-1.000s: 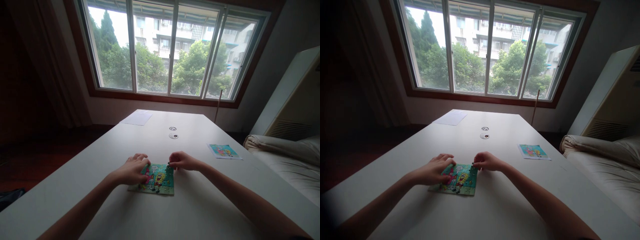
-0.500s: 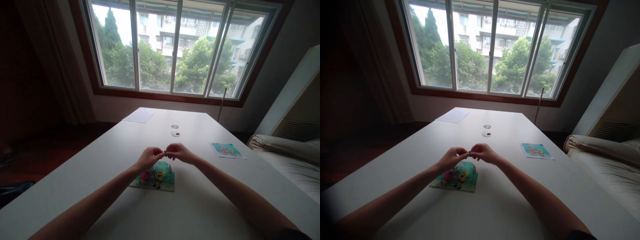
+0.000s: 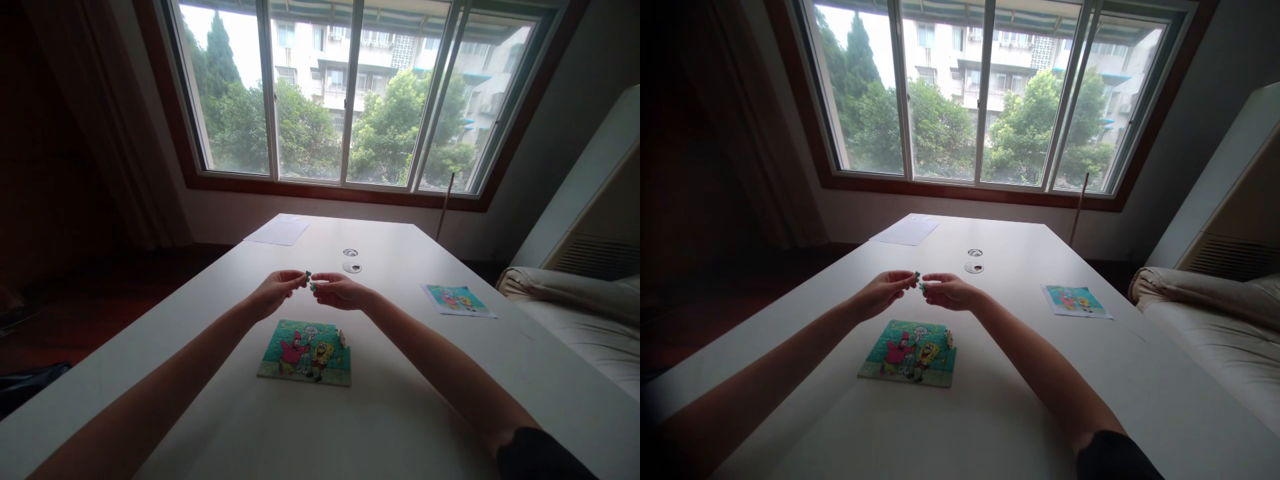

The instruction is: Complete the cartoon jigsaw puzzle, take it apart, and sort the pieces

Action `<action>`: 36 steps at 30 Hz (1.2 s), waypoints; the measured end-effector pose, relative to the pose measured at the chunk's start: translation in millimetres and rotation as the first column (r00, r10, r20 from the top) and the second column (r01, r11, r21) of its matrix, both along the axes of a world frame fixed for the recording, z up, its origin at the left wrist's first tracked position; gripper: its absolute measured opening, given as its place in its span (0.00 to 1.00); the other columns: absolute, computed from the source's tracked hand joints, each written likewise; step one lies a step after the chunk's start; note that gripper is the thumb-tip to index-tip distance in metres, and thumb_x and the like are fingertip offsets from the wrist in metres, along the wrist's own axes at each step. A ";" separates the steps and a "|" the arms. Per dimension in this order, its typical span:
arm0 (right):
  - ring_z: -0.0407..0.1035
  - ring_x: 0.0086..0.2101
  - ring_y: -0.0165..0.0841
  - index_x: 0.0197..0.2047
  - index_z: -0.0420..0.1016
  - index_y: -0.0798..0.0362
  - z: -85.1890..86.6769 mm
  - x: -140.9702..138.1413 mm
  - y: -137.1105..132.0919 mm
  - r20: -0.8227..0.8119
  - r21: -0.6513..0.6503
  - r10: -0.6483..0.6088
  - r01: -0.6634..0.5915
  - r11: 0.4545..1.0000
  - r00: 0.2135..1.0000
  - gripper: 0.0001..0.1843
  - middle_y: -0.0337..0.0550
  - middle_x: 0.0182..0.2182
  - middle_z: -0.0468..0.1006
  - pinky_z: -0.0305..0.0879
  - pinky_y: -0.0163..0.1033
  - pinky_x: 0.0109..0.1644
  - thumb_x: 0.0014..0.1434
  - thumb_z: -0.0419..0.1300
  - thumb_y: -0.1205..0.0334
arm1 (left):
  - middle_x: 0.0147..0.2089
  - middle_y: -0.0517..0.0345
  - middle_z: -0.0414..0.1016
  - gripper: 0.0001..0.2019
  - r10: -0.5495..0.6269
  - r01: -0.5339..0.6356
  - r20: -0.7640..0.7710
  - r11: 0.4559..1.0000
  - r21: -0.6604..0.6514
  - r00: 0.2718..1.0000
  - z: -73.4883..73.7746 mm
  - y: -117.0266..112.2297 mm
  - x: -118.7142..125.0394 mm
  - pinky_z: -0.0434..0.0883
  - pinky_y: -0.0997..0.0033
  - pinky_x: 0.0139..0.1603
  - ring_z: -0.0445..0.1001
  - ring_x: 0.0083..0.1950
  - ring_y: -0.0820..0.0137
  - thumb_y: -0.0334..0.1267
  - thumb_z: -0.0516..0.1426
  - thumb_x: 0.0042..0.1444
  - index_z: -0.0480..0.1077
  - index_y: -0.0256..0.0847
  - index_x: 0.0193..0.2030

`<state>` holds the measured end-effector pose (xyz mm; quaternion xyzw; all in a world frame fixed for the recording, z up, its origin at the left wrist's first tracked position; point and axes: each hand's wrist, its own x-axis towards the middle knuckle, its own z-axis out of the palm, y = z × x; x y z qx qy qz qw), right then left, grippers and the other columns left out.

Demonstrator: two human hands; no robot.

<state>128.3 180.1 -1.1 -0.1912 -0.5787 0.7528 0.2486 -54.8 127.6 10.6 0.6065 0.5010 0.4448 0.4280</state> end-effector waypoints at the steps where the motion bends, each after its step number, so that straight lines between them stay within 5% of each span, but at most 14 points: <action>1: 0.68 0.30 0.24 0.42 0.65 0.56 -0.7 -1.7 2.1 0.065 0.079 -0.016 0.011 0.997 0.998 0.20 0.40 0.30 0.72 0.66 0.32 0.37 0.46 0.64 0.60 | 0.32 0.54 0.74 0.18 0.040 -0.037 -0.047 0.998 0.056 0.998 0.3 2.3 -3.6 0.61 0.75 0.29 0.67 0.30 0.72 0.49 0.58 0.44 0.72 0.36 0.35; 4: 0.68 0.30 0.25 0.44 0.66 0.58 -4.9 -8.3 10.7 0.310 0.438 -0.206 0.053 0.898 0.928 0.15 0.44 0.32 0.74 0.67 0.32 0.35 0.54 0.57 0.61 | 0.33 0.51 0.76 0.19 0.134 -0.106 -0.262 0.987 0.118 0.956 -2.0 11.5 -16.9 0.64 0.72 0.34 0.69 0.35 0.67 0.50 0.58 0.42 0.73 0.34 0.33; 6: 0.68 0.28 0.26 0.41 0.69 0.58 -9.4 -14.5 16.7 0.395 0.585 -0.314 0.028 0.811 0.863 0.12 0.45 0.31 0.75 0.66 0.32 0.32 0.54 0.57 0.62 | 0.32 0.51 0.76 0.20 0.131 -0.132 -0.449 0.991 0.029 0.884 -6.1 17.8 -25.5 0.64 0.72 0.32 0.70 0.35 0.65 0.51 0.58 0.41 0.74 0.34 0.32; 10: 0.68 0.30 0.29 0.32 0.74 0.57 -16.9 -25.4 20.1 0.409 0.736 -0.442 -0.002 0.677 0.798 0.06 0.43 0.29 0.75 0.63 0.35 0.35 0.47 0.61 0.66 | 0.29 0.52 0.76 0.17 0.133 -0.180 -0.690 0.984 0.005 0.712 -15.4 24.4 -34.3 0.64 0.72 0.29 0.72 0.33 0.63 0.49 0.57 0.40 0.75 0.35 0.28; 14: 0.67 0.34 0.31 0.31 0.75 0.56 -8.6 -17.5 9.0 0.358 0.852 -0.545 -0.027 0.523 0.758 0.05 0.45 0.34 0.74 0.58 0.36 0.41 0.48 0.61 0.66 | 0.31 0.50 0.74 0.15 0.228 -0.221 -0.746 0.969 0.111 0.626 -18.7 19.6 -33.4 0.62 0.70 0.30 0.71 0.34 0.62 0.46 0.55 0.42 0.73 0.36 0.30; 17: 0.66 0.30 0.31 0.30 0.74 0.57 8.7 4.8 -7.1 0.386 0.876 -0.573 -0.092 0.474 0.723 0.12 0.45 0.28 0.74 0.58 0.35 0.35 0.49 0.59 0.55 | 0.31 0.52 0.73 0.15 0.221 -0.160 -0.760 0.975 0.155 0.611 -16.8 8.2 -25.8 0.62 0.70 0.32 0.70 0.34 0.64 0.46 0.52 0.46 0.72 0.37 0.33; 20: 0.66 0.26 0.31 0.31 0.74 0.55 24.3 29.6 -29.8 0.653 0.747 -0.440 -0.425 0.511 0.617 0.23 0.43 0.23 0.73 0.56 0.32 0.27 0.43 0.59 0.43 | 0.28 0.58 0.72 0.13 0.080 0.011 -0.763 0.994 0.113 0.641 -13.9 -9.9 -9.1 0.62 0.74 0.31 0.70 0.30 0.69 0.46 0.52 0.48 0.72 0.40 0.32; 23: 0.67 0.27 0.31 0.37 0.72 0.54 27.9 45.1 -53.9 0.734 0.667 -0.348 -0.523 0.531 0.583 0.26 0.42 0.27 0.74 0.57 0.31 0.25 0.39 0.63 0.44 | 0.30 0.58 0.70 0.14 -0.126 0.291 -0.781 0.954 0.073 0.612 -12.5 -31.6 11.6 0.62 0.74 0.31 0.68 0.32 0.69 0.47 0.51 0.49 0.71 0.40 0.35; 28: 0.67 0.27 0.28 0.36 0.72 0.54 15.9 55.6 -69.6 0.691 0.699 -0.352 -0.458 0.550 0.632 0.14 0.40 0.27 0.74 0.60 0.30 0.28 0.43 0.61 0.59 | 0.39 0.55 0.66 0.19 -0.204 0.401 -0.814 0.915 0.039 0.544 -12.2 -57.4 28.9 0.62 0.72 0.36 0.65 0.39 0.66 0.50 0.55 0.46 0.66 0.43 0.43; 33: 0.66 0.21 0.24 0.36 0.70 0.56 9.3 65.8 -56.6 0.709 0.563 -0.204 -0.368 0.740 0.675 0.12 0.38 0.24 0.73 0.62 0.30 0.25 0.45 0.56 0.68 | 0.40 0.56 0.66 0.20 -0.220 0.374 -0.806 0.927 0.002 0.549 -10.5 -61.6 24.3 0.62 0.72 0.37 0.65 0.40 0.66 0.51 0.55 0.46 0.65 0.43 0.44; 36: 0.67 0.23 0.25 0.36 0.69 0.56 8.7 64.3 -53.4 0.595 0.568 -0.190 -0.241 0.787 0.781 0.10 0.39 0.24 0.73 0.65 0.31 0.27 0.47 0.56 0.67 | 0.36 0.57 0.67 0.19 -0.200 0.350 -0.766 0.936 0.034 0.611 -8.8 -58.5 26.7 0.62 0.72 0.36 0.65 0.37 0.67 0.50 0.56 0.45 0.68 0.42 0.41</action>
